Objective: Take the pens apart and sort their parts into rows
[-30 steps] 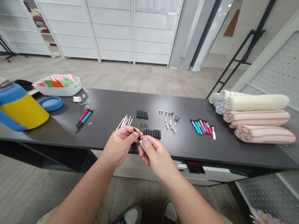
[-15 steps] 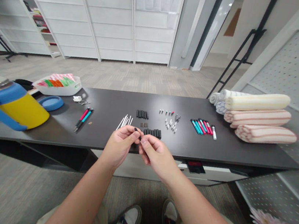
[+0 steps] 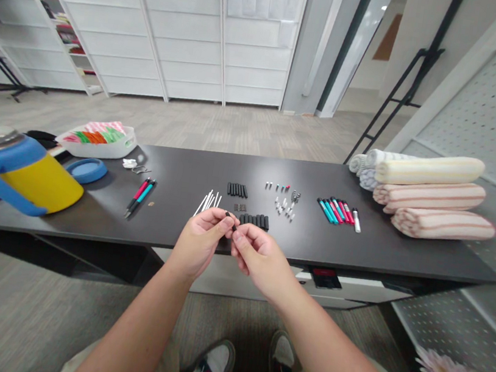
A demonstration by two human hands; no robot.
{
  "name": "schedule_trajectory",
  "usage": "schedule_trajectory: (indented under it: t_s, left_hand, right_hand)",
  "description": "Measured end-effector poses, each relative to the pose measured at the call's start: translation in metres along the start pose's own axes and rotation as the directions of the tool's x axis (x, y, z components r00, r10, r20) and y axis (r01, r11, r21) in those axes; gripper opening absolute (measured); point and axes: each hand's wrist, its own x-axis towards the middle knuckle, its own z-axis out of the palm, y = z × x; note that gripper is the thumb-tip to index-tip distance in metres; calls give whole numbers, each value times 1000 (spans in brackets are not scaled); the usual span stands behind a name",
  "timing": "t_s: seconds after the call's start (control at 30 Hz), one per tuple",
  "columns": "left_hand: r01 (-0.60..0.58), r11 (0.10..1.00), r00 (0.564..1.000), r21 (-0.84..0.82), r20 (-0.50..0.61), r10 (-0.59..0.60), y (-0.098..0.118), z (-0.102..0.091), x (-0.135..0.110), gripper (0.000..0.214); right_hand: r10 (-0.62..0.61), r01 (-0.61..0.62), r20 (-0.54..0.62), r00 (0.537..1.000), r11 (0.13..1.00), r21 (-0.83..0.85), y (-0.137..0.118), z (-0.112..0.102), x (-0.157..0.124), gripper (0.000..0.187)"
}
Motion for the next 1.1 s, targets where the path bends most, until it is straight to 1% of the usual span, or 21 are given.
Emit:
schedule_trajectory:
  t_s: [0.1,0.2,0.33,0.43,0.57,0.67,0.77,0.87,0.93,0.97,1.03,1.1]
  left_hand:
    - [-10,1000,1000,-13,1,10,-1,-1,0,23]
    - [-7,999,1000,-34,0,7,0,0,0,23]
    - [-10,996,1000,-88,-20,8,0,1,1,25]
    - [-25,989,997,-144,-70,15,1,0,4,27]
    - [-78,974,987,-213,-157,44,15,-5,11,29]
    - [-161,954,973,-251,-205,110,31,-10,15,29]
    - [-211,956,955,-204,-252,157,41,-15,17,29]
    - [-205,975,943,-88,-286,173,43,-18,15,35]
    - [-203,979,938,13,-285,198,43,-18,13,42]
    - [-204,977,936,68,-280,215,43,-18,13,44]
    - [-196,962,937,187,-254,241,43,-16,16,45]
    - [-164,931,952,325,-195,236,41,-12,23,43]
  right_hand:
    - [10,-9,-28,1000,1000,18,0,0,1,45]
    - [-1,1,12,1000,1000,-4,2,-1,1,38]
    - [-53,56,29,998,990,-129,3,-5,-1,35]
    - [-73,75,20,997,969,-235,1,-7,-3,31]
    - [-97,91,2,995,931,-355,-5,-8,-6,29]
    - [-87,78,-9,996,930,-360,-9,-8,-7,29]
    - [-84,74,-16,996,945,-318,-12,-8,-7,30]
    - [-132,112,-43,990,944,-311,-14,-14,-6,31]
    - [-231,172,-107,967,903,-394,-16,-22,-5,31]
    - [-307,209,-143,941,857,-470,-17,-28,-5,30]
    - [-480,270,-174,859,717,-643,-18,-41,-4,27]
    - [-611,307,-155,776,581,-754,-19,-53,-3,23]
